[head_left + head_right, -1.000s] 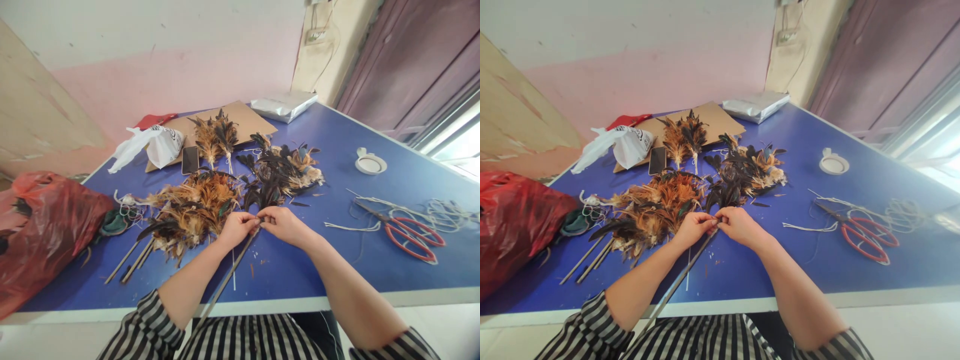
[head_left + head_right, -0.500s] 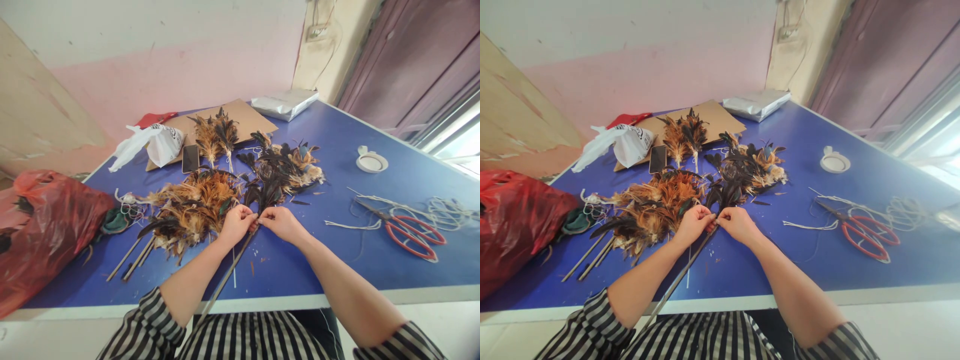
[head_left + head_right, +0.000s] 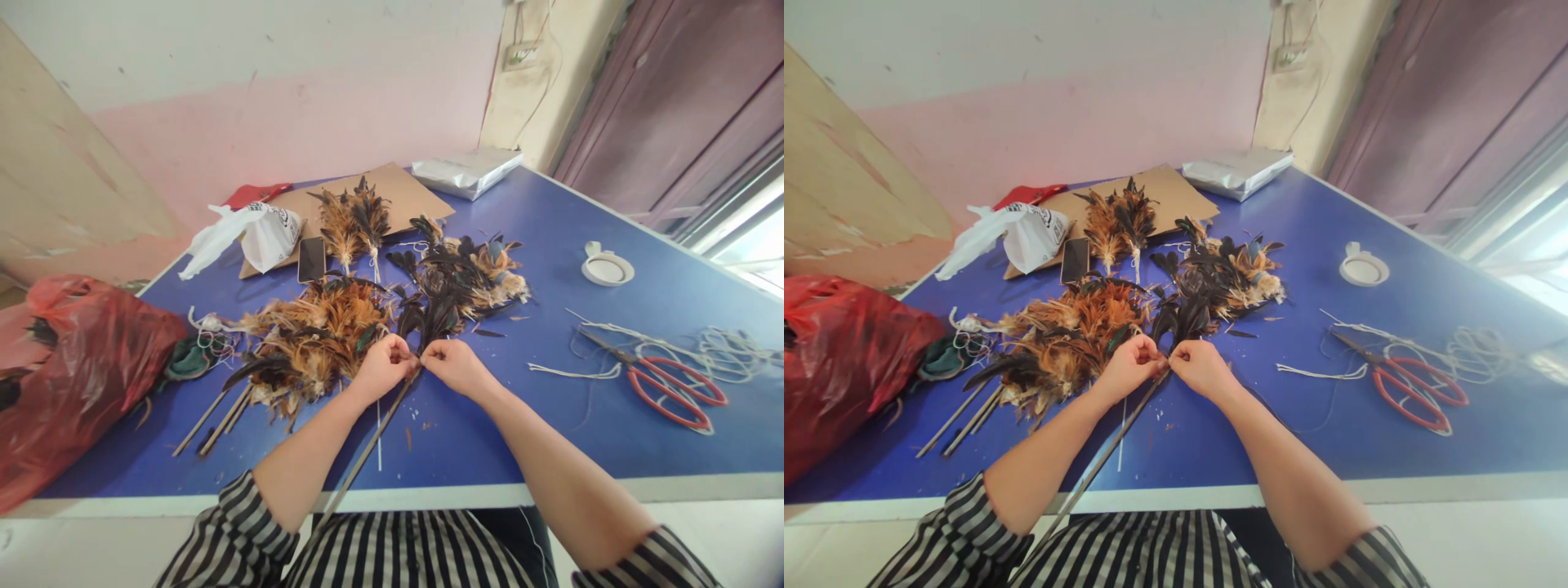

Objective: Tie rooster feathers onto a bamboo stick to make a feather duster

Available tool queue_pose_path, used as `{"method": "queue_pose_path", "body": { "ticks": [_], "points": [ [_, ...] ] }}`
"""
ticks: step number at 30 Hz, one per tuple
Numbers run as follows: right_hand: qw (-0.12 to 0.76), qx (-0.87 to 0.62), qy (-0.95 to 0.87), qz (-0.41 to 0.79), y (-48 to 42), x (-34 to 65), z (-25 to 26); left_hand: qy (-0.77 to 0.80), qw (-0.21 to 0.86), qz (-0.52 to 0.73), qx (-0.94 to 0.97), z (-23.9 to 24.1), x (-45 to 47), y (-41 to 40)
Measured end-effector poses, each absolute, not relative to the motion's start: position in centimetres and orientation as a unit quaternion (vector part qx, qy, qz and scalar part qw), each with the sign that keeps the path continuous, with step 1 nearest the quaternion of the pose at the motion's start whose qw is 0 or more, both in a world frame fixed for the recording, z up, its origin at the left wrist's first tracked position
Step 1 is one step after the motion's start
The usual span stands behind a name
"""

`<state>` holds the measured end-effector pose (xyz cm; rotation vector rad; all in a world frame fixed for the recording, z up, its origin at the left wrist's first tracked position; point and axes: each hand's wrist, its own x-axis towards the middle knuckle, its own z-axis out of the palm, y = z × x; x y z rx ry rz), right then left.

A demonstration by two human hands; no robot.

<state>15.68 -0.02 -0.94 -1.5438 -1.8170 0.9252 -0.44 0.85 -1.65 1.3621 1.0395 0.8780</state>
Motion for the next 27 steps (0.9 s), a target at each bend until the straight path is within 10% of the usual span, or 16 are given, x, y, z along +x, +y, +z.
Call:
{"method": "queue_pose_path", "body": {
  "ticks": [15, 27],
  "points": [
    [0.289, -0.574, -0.698, 0.318, -0.13, 15.63, -1.35, 0.429, 0.273, 0.334, 0.794, -1.33, -0.84, 0.04],
    [0.297, -0.553, -0.715, 0.307, -0.25, 15.69, -1.69, 0.454, 0.255, 0.294, 0.801, -1.1, -0.97, 0.19]
  ]
}}
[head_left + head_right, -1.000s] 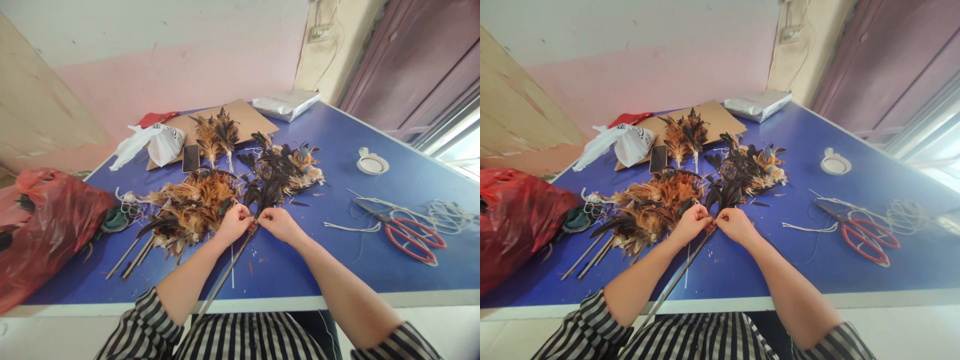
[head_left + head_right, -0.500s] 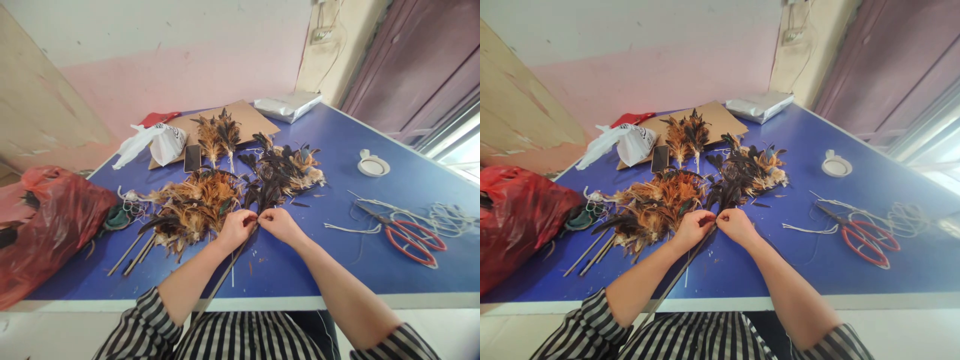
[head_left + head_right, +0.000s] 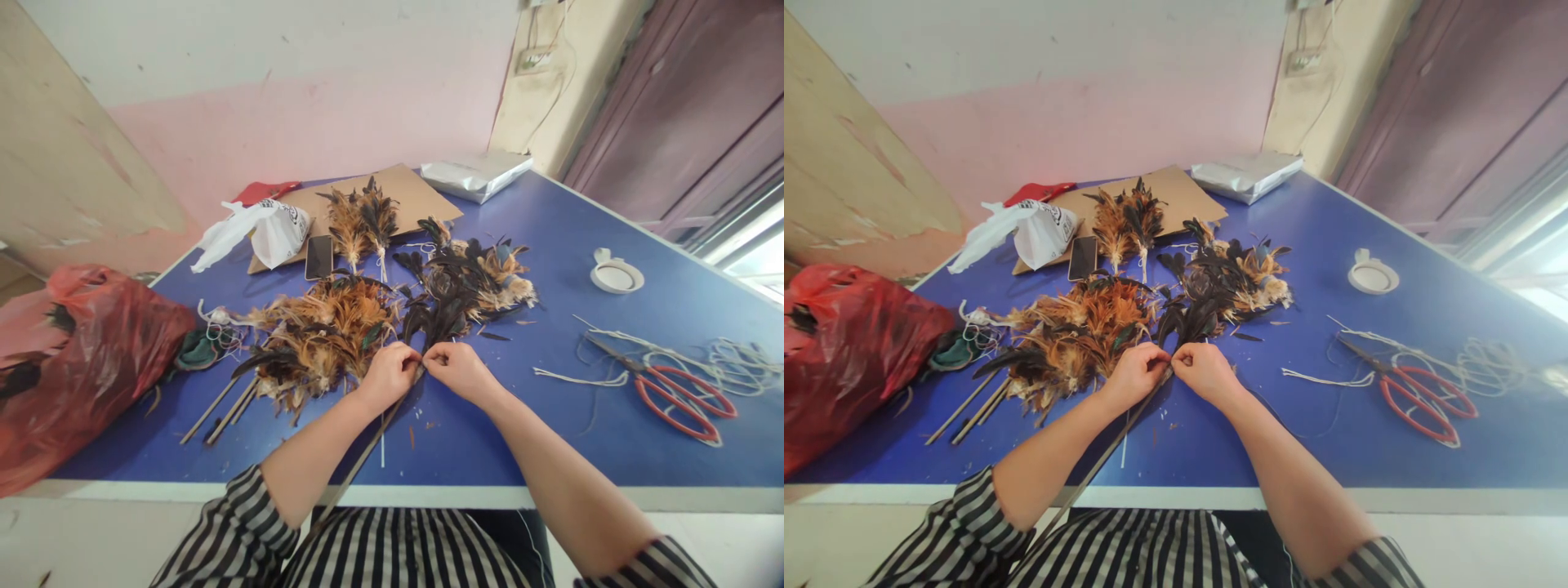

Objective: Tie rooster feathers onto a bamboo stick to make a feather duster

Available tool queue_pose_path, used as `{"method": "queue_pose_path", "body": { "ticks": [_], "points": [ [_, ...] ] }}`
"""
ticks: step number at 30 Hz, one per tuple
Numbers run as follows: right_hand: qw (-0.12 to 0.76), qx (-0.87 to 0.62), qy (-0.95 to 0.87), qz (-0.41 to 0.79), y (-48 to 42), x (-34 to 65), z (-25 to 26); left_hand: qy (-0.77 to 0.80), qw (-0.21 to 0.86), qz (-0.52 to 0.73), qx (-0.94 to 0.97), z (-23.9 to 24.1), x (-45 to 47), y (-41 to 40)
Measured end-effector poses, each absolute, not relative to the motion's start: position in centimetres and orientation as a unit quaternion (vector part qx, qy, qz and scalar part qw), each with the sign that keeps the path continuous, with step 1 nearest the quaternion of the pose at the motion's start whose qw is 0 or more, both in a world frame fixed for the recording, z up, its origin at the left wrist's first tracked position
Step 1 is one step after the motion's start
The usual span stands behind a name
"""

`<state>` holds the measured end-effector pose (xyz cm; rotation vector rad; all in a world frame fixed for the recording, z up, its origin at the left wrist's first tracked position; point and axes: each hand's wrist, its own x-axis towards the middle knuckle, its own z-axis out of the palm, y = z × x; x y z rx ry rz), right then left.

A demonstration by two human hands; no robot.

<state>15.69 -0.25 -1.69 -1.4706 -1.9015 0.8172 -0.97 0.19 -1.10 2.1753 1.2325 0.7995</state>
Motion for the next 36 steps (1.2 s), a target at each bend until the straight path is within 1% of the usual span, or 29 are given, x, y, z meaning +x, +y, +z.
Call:
{"method": "queue_pose_path", "body": {
  "ticks": [7, 11, 15, 22, 30, 33, 36],
  "points": [
    [0.297, -0.55, -0.714, 0.315, -0.3, 15.6, -1.6, 0.477, 0.34, 0.248, 0.772, -0.5, -1.4, 0.9],
    [0.292, -0.548, -0.718, 0.316, -0.2, 15.6, -1.8, 0.473, 0.353, 0.224, 0.776, -0.1, -1.6, 0.9],
    [0.287, -0.544, -0.718, 0.325, -0.1, 15.7, -1.9, 0.477, 0.344, 0.213, 0.78, 0.1, -1.5, 0.7],
    [0.283, -0.541, -0.713, 0.344, -0.1, 15.7, -1.5, 0.479, 0.325, 0.247, 0.777, 0.0, -1.3, 0.6],
    [0.271, -0.542, -0.718, 0.343, 0.0, 15.9, -1.5, 0.452, 0.331, 0.217, 0.799, 0.1, -2.1, 1.0],
    [0.27, -0.541, -0.717, 0.347, 0.0, 15.9, -1.4, 0.431, 0.3, 0.209, 0.825, 0.1, -2.4, 1.1],
    [0.266, -0.54, -0.718, 0.349, 0.0, 15.8, -1.4, 0.408, 0.237, 0.198, 0.859, 0.3, -2.4, 1.1]
  ]
}}
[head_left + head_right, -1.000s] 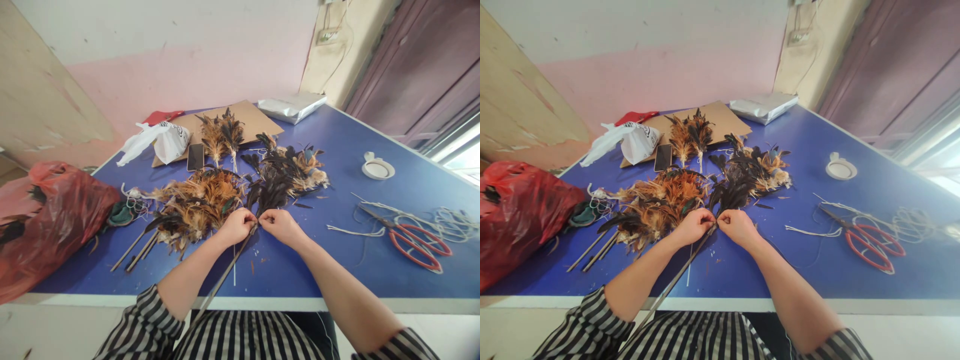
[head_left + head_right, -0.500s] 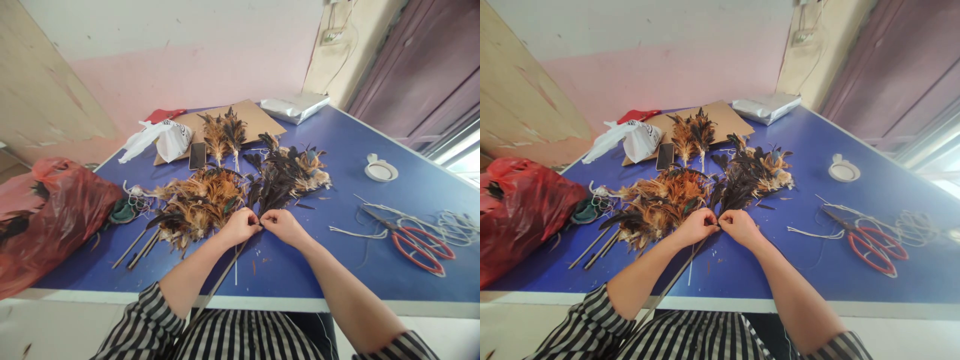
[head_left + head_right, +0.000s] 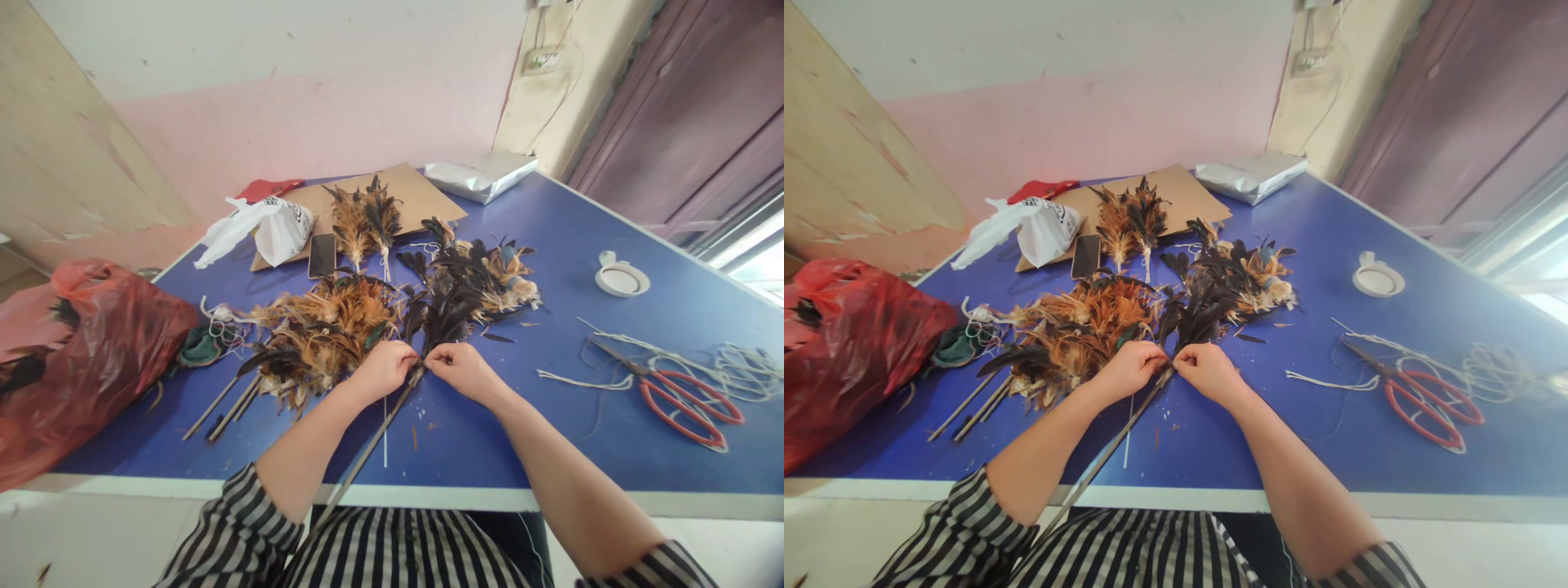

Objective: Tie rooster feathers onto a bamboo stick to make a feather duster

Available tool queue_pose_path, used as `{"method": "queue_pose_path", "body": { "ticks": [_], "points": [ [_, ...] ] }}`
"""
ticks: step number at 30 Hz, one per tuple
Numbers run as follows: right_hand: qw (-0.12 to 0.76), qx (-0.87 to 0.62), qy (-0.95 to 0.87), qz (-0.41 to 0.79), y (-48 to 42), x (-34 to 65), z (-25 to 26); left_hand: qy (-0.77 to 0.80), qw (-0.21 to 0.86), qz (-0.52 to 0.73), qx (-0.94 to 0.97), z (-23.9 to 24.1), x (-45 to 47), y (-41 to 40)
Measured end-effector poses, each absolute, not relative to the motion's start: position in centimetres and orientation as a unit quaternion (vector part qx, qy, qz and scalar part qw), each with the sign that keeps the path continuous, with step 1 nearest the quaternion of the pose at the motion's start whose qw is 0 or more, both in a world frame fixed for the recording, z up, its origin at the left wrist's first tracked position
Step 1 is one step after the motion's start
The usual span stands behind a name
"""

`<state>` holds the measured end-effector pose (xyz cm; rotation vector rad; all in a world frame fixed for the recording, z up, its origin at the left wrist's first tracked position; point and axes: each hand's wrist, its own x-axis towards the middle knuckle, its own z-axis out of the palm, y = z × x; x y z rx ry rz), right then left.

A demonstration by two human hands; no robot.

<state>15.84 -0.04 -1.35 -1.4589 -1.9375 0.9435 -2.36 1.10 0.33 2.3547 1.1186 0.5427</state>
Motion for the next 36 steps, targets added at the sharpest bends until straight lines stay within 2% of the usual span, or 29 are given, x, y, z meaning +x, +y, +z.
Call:
{"method": "queue_pose_path", "body": {
  "ticks": [7, 16, 20, 26, 28, 32, 36],
  "points": [
    [0.264, -0.534, -0.718, 0.36, -0.2, 16.0, -0.9, 0.417, 0.112, 0.122, 0.894, 0.6, -2.8, 1.4],
    [0.253, -0.538, -0.725, 0.348, -0.3, 16.6, -0.2, 0.444, 0.113, 0.121, 0.881, 0.9, -3.8, 1.7],
    [0.254, -0.538, -0.728, 0.342, -0.3, 16.5, -0.4, 0.444, 0.219, 0.199, 0.846, 1.3, -3.5, 1.6],
    [0.259, -0.543, -0.728, 0.328, -0.2, 16.3, -0.6, 0.447, 0.548, 0.303, 0.639, 0.6, -2.1, 1.2],
    [0.264, -0.543, -0.729, 0.323, -0.2, 16.3, -0.6, 0.422, 0.624, 0.337, 0.565, 0.1, -1.5, 1.1],
    [0.269, -0.546, -0.719, 0.334, -0.2, 16.2, -0.5, 0.384, 0.69, 0.389, 0.476, -0.4, -1.1, 1.2],
    [0.273, -0.552, -0.712, 0.337, -0.1, 16.3, -0.6, 0.339, 0.736, 0.387, 0.44, -0.7, -1.3, 1.4]
  ]
}}
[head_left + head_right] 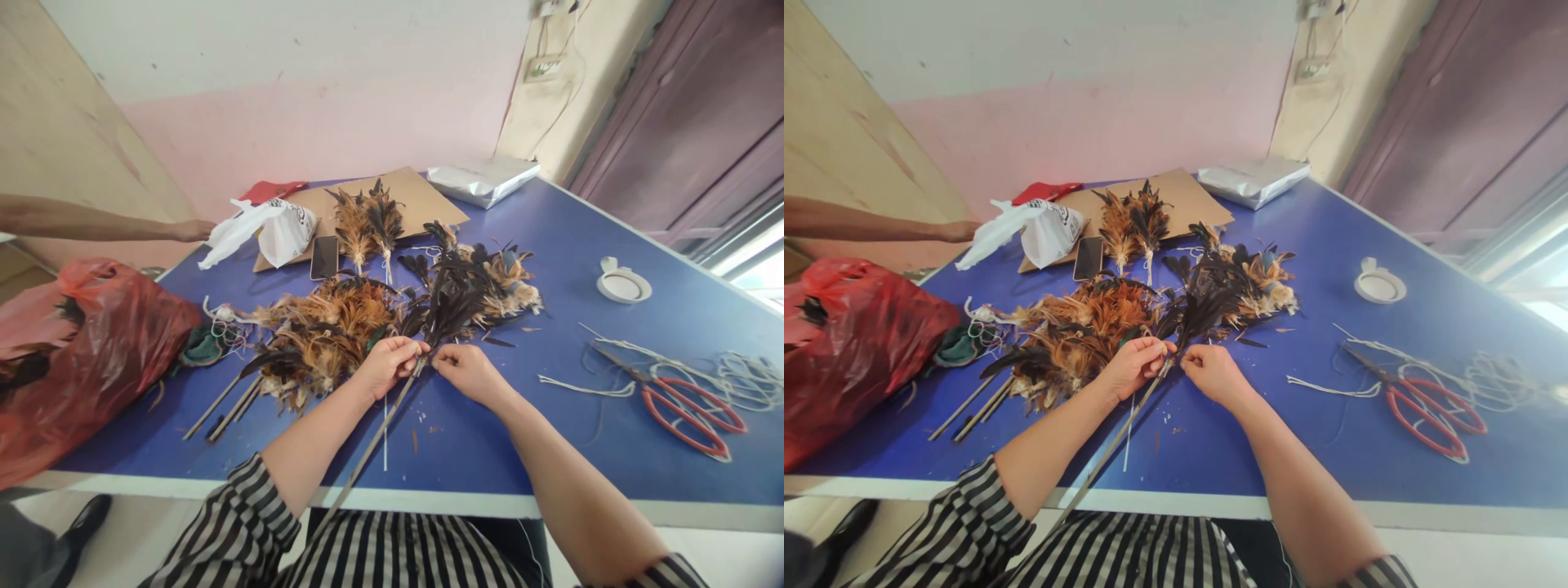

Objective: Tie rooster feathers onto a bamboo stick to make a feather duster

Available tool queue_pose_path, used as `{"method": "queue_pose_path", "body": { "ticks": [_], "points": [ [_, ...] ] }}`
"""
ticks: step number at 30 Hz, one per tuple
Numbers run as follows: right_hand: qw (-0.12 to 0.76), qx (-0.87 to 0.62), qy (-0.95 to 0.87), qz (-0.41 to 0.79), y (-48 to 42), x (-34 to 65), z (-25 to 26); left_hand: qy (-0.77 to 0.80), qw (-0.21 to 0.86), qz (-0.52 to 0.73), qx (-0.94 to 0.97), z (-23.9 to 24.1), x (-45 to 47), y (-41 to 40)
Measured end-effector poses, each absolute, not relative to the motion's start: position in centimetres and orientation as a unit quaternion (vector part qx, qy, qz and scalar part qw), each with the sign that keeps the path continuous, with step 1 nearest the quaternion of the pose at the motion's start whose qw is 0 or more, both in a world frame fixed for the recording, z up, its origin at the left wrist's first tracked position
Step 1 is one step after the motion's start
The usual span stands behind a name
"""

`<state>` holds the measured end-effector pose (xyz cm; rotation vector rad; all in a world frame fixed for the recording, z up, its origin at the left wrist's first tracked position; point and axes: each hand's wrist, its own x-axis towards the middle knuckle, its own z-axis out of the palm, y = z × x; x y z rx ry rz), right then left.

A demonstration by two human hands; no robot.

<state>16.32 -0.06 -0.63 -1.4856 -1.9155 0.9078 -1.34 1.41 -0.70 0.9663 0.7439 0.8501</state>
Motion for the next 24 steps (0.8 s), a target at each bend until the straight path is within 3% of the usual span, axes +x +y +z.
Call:
{"method": "queue_pose_path", "body": {
  "ticks": [24],
  "points": [
    [0.296, -0.585, -0.692, 0.302, 0.1, 16.5, 0.2, 0.359, 0.698, 0.407, 0.467, -0.9, -1.5, 2.0]
  ]
}}
